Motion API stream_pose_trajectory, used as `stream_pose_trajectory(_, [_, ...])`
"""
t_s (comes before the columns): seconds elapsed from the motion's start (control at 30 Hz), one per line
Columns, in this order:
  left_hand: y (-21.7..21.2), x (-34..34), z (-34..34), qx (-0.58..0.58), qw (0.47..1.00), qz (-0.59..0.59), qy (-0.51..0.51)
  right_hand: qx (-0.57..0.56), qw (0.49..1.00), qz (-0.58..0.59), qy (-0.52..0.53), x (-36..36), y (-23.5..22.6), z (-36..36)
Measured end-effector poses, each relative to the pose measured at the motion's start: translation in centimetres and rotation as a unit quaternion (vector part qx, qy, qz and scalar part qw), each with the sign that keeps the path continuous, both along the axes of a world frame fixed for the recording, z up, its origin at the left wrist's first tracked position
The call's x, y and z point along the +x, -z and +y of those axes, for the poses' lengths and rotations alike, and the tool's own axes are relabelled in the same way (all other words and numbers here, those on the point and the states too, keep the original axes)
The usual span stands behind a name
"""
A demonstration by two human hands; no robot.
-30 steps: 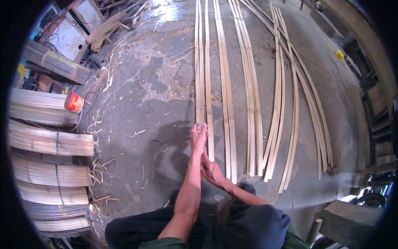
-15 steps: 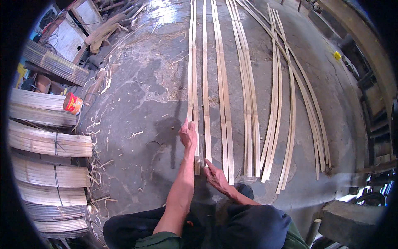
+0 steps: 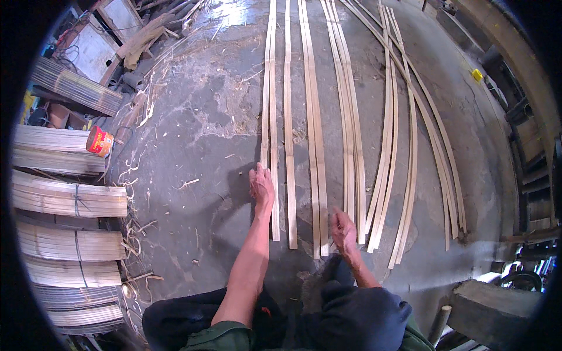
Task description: The person sits on the floor and sorts long, thin bamboo strips by hand. They pick up individual strips, align them, and place them into a neat pile. The person also unties a bundle of bamboo strips and adds them to the sorted pile.
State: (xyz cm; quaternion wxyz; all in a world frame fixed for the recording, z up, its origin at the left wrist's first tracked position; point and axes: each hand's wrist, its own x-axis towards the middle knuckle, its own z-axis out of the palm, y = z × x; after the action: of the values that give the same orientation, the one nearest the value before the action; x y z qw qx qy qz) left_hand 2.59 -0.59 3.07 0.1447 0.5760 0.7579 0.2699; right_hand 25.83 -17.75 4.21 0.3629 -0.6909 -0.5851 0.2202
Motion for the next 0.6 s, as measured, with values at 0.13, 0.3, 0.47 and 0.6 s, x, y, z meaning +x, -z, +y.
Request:
stream_pose_trajectory(0.13, [1.0,-0.2,0.0,-0.013,0.998,0.054,0.004,-0.033,0.987,-0.153,0.030,2.6,-1.9,0.0])
stream_pose_trajectory(0.3, [1.6,1.0,0.0,-0.026,0.996,0.075,-0.032,-0.061,0.971,-0.223,0.061,3.6,-1.3,-0.8])
stream_pose_trajectory(0.47, [2.3,0.5,0.7,-0.002,0.997,0.075,-0.037,-0.131,0.968,-0.209,0.047,2.9,-2.3,-0.2])
stream_pose_trajectory(0.6, [2.6,0.2,0.6,-0.003,0.999,0.053,-0.013,-0.062,0.979,-0.191,0.041,2.9,-1.9,-0.4])
